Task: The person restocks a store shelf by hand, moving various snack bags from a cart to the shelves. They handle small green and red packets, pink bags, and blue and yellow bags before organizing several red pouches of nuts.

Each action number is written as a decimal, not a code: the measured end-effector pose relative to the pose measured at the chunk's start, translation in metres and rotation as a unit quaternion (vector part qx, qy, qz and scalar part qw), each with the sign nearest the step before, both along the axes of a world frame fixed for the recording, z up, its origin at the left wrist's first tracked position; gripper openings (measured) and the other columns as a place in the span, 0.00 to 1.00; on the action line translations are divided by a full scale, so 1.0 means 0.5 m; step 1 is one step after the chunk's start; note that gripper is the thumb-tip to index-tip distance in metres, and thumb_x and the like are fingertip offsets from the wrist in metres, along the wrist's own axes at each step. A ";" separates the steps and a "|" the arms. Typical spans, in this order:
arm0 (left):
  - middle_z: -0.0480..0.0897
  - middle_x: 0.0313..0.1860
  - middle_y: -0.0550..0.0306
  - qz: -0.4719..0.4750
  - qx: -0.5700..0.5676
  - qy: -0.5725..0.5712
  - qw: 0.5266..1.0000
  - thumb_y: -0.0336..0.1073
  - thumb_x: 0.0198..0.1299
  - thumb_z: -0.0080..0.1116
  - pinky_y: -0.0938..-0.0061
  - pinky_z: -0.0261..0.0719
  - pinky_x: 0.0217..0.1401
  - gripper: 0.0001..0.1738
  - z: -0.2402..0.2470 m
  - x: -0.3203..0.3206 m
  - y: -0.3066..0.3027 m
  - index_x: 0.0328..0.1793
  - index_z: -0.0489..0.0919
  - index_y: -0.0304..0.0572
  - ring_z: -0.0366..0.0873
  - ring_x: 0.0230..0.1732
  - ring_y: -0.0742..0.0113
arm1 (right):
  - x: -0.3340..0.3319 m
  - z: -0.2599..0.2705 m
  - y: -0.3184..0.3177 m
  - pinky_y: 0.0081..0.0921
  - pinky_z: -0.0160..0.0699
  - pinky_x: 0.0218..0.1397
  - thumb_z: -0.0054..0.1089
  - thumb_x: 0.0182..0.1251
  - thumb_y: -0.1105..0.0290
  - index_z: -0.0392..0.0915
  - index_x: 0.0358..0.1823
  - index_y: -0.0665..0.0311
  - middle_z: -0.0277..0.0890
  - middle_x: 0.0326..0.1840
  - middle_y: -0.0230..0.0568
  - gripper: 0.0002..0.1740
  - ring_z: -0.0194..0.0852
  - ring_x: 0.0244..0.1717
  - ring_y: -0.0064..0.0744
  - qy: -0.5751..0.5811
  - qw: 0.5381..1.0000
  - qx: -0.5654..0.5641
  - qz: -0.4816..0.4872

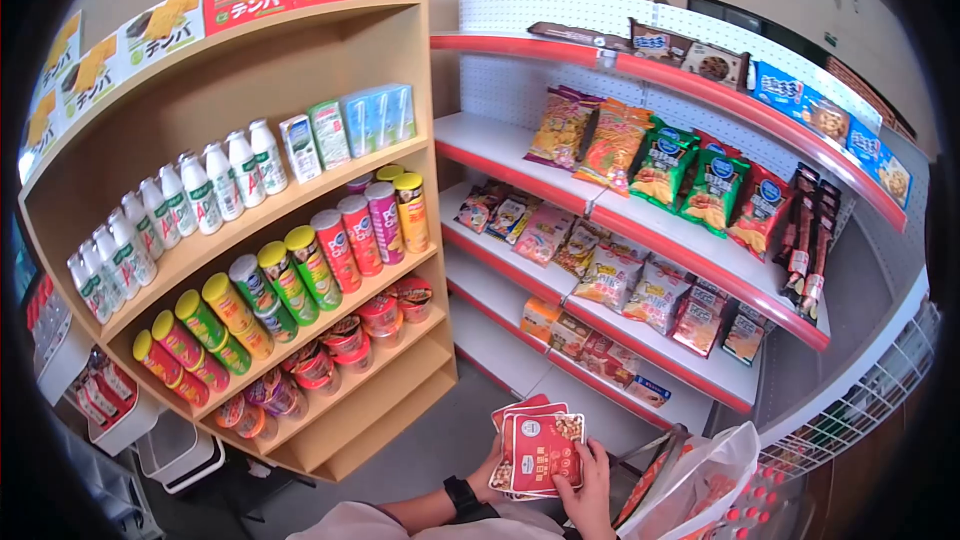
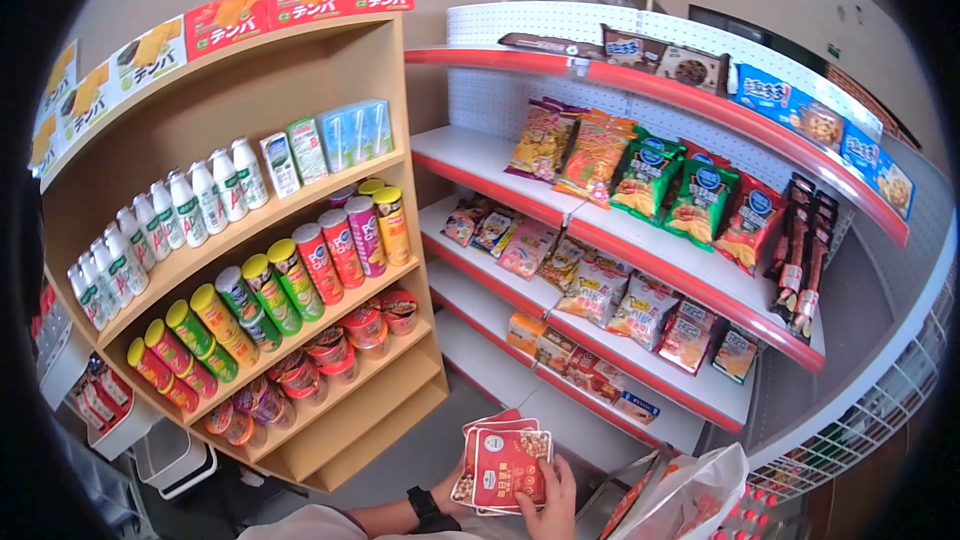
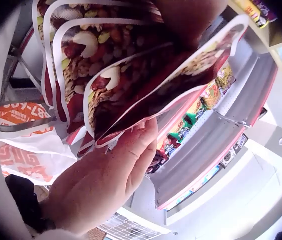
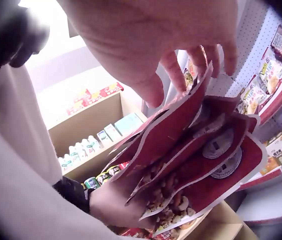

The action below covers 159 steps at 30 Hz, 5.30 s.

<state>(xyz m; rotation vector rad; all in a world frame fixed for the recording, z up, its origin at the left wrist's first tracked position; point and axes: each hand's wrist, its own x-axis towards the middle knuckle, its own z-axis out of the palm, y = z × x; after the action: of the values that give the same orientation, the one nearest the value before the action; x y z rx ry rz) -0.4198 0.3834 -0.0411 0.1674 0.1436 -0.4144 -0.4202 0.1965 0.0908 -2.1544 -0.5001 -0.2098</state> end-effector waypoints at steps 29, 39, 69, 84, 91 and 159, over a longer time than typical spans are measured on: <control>0.66 0.65 0.50 -0.066 0.258 -0.027 0.964 0.52 0.67 0.39 0.61 0.70 0.63 0.30 0.038 -0.027 0.014 0.69 0.55 0.42 0.70 0.61 0.58 | -0.015 -0.025 -0.042 0.33 0.55 0.67 0.62 0.55 0.67 0.54 0.66 0.69 0.58 0.64 0.55 0.38 0.57 0.65 0.48 0.064 0.991 0.113 0.015; 0.64 0.66 0.51 -0.117 0.200 -0.021 0.973 0.49 0.68 0.38 0.57 0.68 0.64 0.28 0.048 -0.032 0.027 0.69 0.56 0.44 0.66 0.63 0.56 | -0.053 -0.044 -0.146 0.37 0.60 0.63 0.62 0.55 0.67 0.65 0.58 0.65 0.64 0.58 0.51 0.29 0.60 0.60 0.51 -0.026 0.981 0.077 -0.178; 0.64 0.67 0.50 -0.093 0.204 0.067 0.972 0.54 0.67 0.37 0.50 0.64 0.65 0.30 0.052 -0.072 0.052 0.68 0.57 0.45 0.64 0.64 0.53 | -0.011 -0.427 -0.409 0.28 0.74 0.45 0.67 0.50 0.68 0.53 0.66 0.69 0.72 0.42 0.47 0.43 0.73 0.39 0.34 0.239 0.835 0.114 -0.483; 0.63 0.67 0.52 -0.113 0.158 0.053 0.979 0.48 0.68 0.37 0.54 0.66 0.65 0.26 0.053 -0.052 0.049 0.69 0.56 0.45 0.64 0.64 0.55 | 0.004 -0.390 -0.357 0.32 0.72 0.50 0.65 0.47 0.75 0.50 0.67 0.71 0.73 0.46 0.53 0.46 0.74 0.46 0.44 0.235 0.831 0.112 -0.491; 0.63 0.67 0.52 -0.140 0.193 0.065 0.969 0.48 0.68 0.37 0.55 0.66 0.65 0.26 0.045 -0.047 0.046 0.68 0.56 0.45 0.64 0.64 0.55 | -0.116 -0.367 -0.464 0.24 0.70 0.32 0.53 0.50 0.78 0.65 0.59 0.67 0.72 0.30 0.35 0.30 0.71 0.29 0.27 0.335 0.782 0.245 -0.465; 0.65 0.65 0.52 -0.156 0.437 0.105 0.880 0.50 0.68 0.38 0.59 0.68 0.64 0.27 -0.145 -0.067 -0.072 0.68 0.57 0.44 0.69 0.61 0.57 | -0.333 -0.767 -0.398 0.20 0.73 0.36 0.51 0.64 0.70 0.73 0.44 0.66 0.77 0.37 0.38 0.11 0.75 0.34 0.26 0.596 0.712 0.297 -0.222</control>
<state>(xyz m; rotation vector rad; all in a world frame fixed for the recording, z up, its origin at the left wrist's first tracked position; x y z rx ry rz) -0.4533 0.3473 -0.1136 1.0534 0.5220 -0.6708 -0.5868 -0.0026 -0.2926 -1.3100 0.7629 0.6732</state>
